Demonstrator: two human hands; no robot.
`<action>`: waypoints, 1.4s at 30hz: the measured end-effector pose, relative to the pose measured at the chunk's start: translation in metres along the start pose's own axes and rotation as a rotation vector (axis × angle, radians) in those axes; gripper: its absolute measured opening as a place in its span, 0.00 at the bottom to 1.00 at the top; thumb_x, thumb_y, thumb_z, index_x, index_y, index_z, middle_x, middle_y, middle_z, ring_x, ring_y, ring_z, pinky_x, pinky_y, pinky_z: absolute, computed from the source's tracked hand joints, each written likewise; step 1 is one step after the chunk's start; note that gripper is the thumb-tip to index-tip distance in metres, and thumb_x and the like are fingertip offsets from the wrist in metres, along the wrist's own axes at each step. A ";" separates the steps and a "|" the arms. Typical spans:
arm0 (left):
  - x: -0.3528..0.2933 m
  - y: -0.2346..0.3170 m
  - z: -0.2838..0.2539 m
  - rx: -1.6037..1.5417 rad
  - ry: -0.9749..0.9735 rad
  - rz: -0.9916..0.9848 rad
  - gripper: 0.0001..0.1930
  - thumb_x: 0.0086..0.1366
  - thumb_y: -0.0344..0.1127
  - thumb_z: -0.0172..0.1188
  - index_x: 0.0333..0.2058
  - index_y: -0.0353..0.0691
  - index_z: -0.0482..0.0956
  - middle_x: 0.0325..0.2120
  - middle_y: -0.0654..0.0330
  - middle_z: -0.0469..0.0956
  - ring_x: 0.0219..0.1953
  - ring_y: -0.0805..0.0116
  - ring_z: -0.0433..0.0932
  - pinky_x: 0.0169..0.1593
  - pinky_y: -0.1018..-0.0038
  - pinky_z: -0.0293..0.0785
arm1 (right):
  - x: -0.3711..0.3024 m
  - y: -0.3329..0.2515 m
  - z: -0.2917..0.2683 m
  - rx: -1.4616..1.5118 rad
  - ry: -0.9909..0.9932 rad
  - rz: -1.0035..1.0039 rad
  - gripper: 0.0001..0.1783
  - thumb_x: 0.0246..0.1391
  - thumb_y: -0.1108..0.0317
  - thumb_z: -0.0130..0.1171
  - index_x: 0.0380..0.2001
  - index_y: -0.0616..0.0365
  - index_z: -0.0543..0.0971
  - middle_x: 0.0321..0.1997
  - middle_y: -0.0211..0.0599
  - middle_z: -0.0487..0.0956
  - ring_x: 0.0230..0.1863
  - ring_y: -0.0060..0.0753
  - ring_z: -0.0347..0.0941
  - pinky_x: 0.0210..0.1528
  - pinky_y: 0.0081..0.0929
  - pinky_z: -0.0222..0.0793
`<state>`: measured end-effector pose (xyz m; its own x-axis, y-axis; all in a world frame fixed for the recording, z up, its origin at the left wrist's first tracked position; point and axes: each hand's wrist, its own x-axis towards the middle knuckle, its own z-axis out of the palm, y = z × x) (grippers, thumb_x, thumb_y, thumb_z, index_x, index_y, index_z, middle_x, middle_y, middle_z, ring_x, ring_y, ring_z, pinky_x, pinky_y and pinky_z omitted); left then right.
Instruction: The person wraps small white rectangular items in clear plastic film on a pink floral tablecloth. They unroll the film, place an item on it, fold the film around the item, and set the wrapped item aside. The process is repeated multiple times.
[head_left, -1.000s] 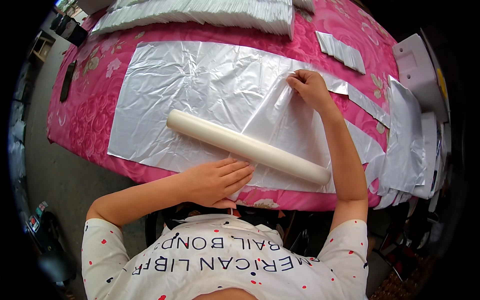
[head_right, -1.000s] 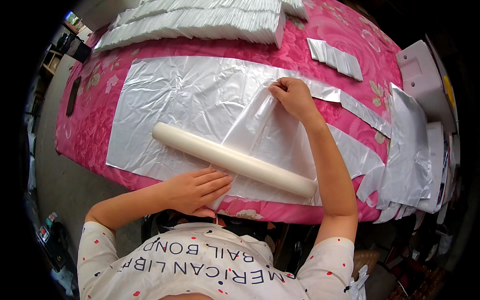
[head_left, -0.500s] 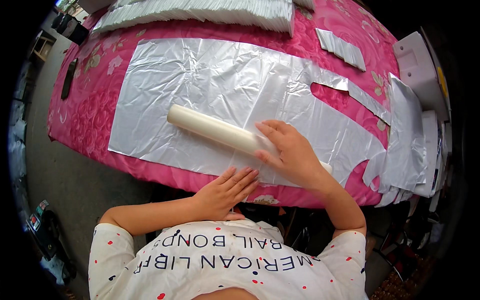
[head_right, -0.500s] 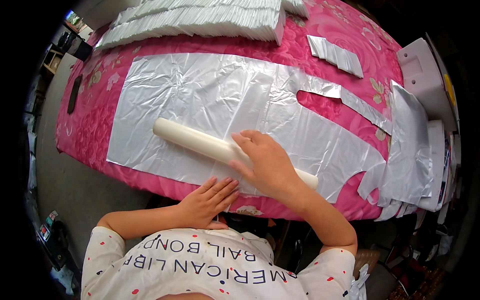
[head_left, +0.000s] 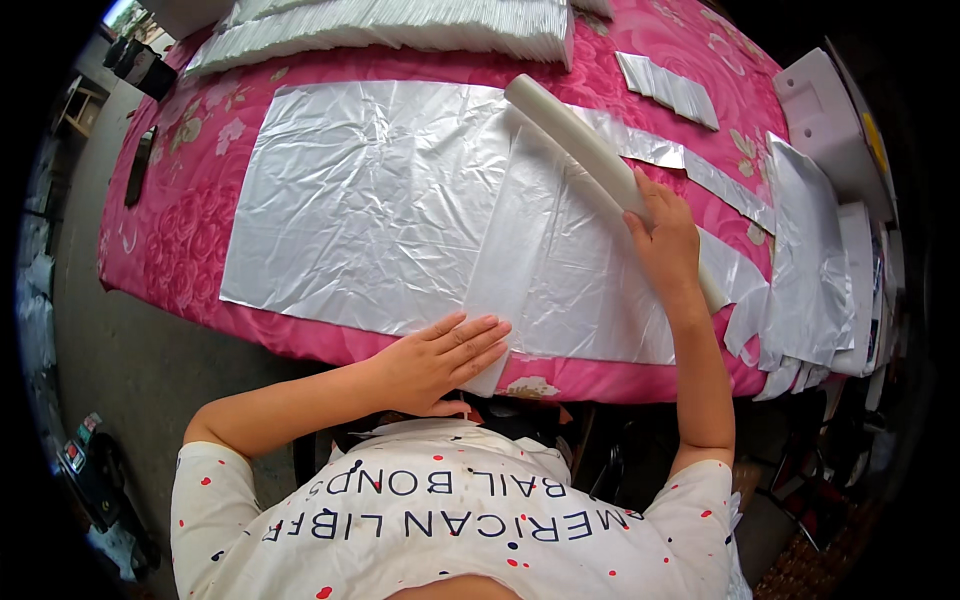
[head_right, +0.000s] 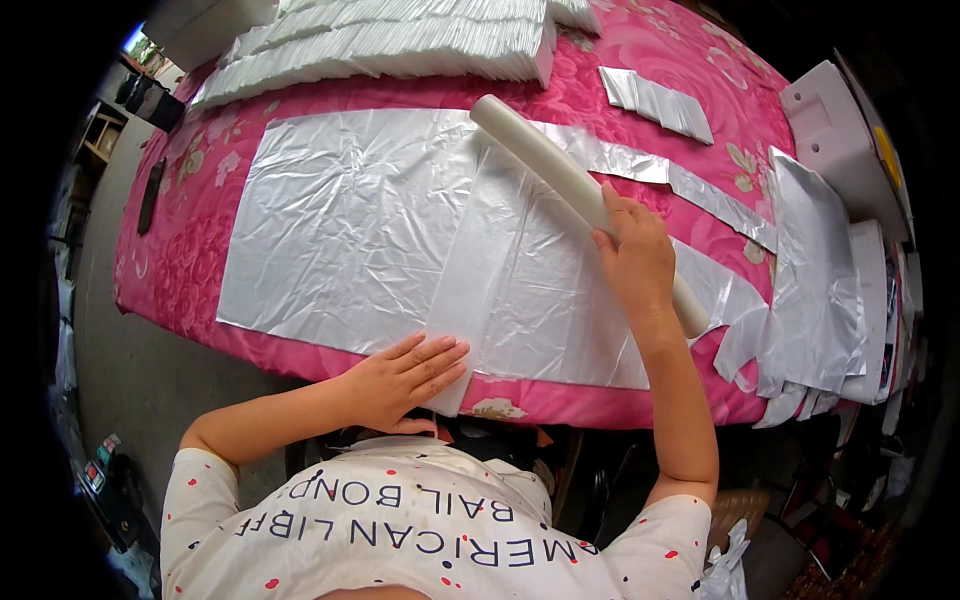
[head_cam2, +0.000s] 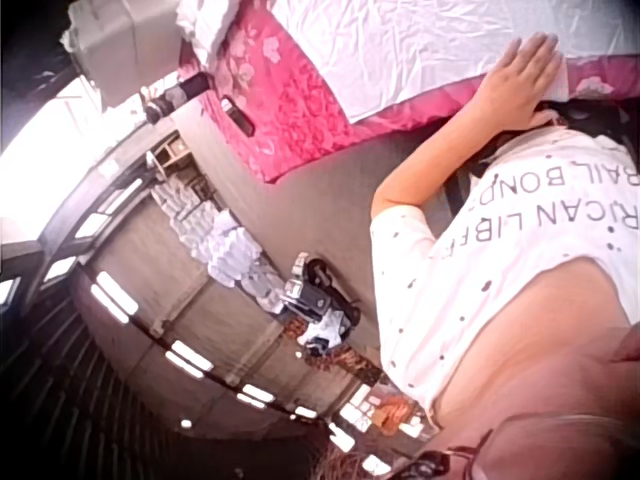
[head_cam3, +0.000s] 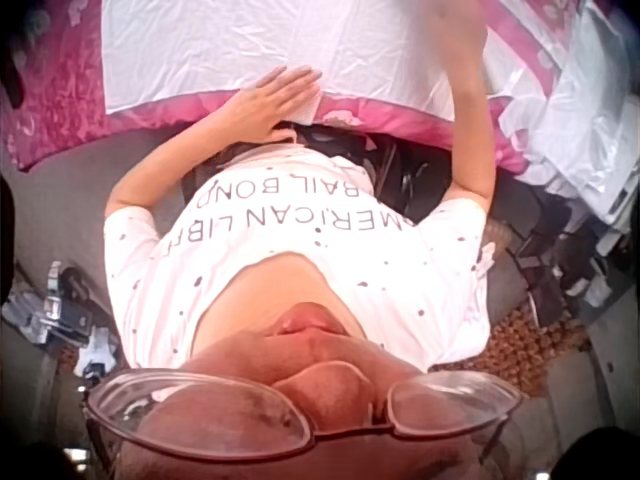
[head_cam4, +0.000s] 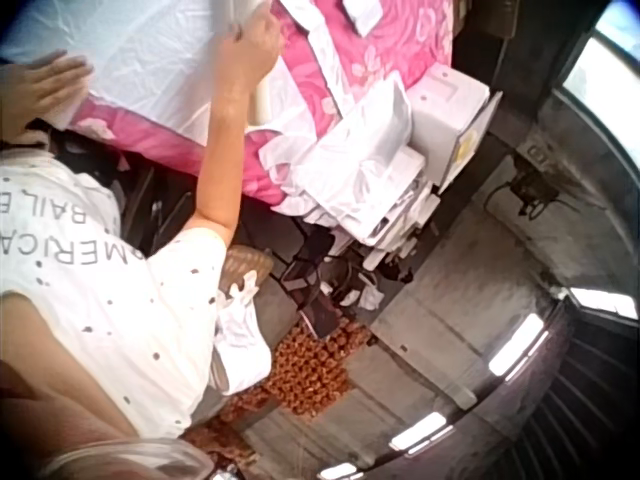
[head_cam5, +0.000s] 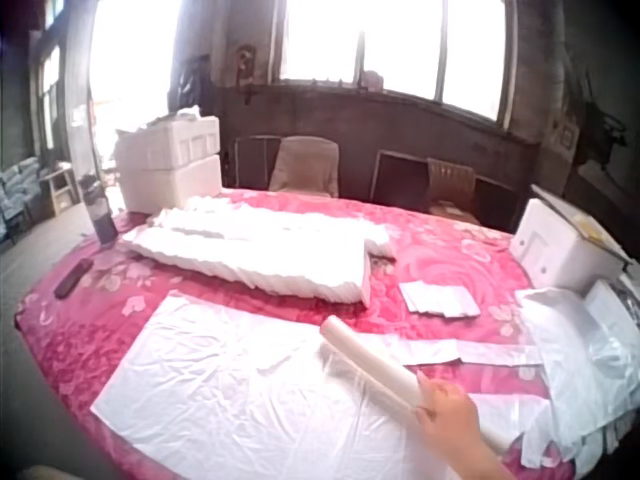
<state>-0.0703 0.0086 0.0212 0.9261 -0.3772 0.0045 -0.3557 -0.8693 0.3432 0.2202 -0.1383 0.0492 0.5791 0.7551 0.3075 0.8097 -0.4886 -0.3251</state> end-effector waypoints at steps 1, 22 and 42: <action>0.002 -0.003 -0.003 0.019 -0.024 -0.021 0.44 0.54 0.57 0.54 0.62 0.34 0.52 0.65 0.52 0.47 0.68 0.61 0.43 0.67 0.62 0.38 | -0.008 -0.009 -0.003 0.053 -0.012 -0.054 0.30 0.43 0.73 0.62 0.53 0.52 0.71 0.46 0.37 0.75 0.44 0.43 0.70 0.47 0.34 0.67; 0.002 0.020 0.021 0.074 0.152 -0.021 0.25 0.60 0.36 0.46 0.57 0.41 0.63 0.61 0.48 0.57 0.64 0.55 0.56 0.64 0.60 0.51 | 0.062 -0.046 0.043 0.101 -0.020 -0.379 0.27 0.43 0.78 0.58 0.51 0.48 0.73 0.58 0.33 0.70 0.63 0.42 0.58 0.61 0.36 0.59; 0.017 -0.023 -0.003 -0.043 0.376 -0.160 0.31 0.43 0.35 0.60 0.50 0.34 0.70 0.51 0.52 0.70 0.53 0.58 0.70 0.56 0.64 0.65 | -0.070 -0.079 0.035 0.256 -0.131 -0.519 0.19 0.38 0.73 0.57 0.39 0.58 0.78 0.45 0.36 0.76 0.46 0.37 0.72 0.47 0.31 0.70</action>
<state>-0.0460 0.0230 0.0163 0.9535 -0.0889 0.2879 -0.2057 -0.8904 0.4061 0.1126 -0.1377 0.0222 0.0835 0.9226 0.3765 0.9257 0.0680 -0.3720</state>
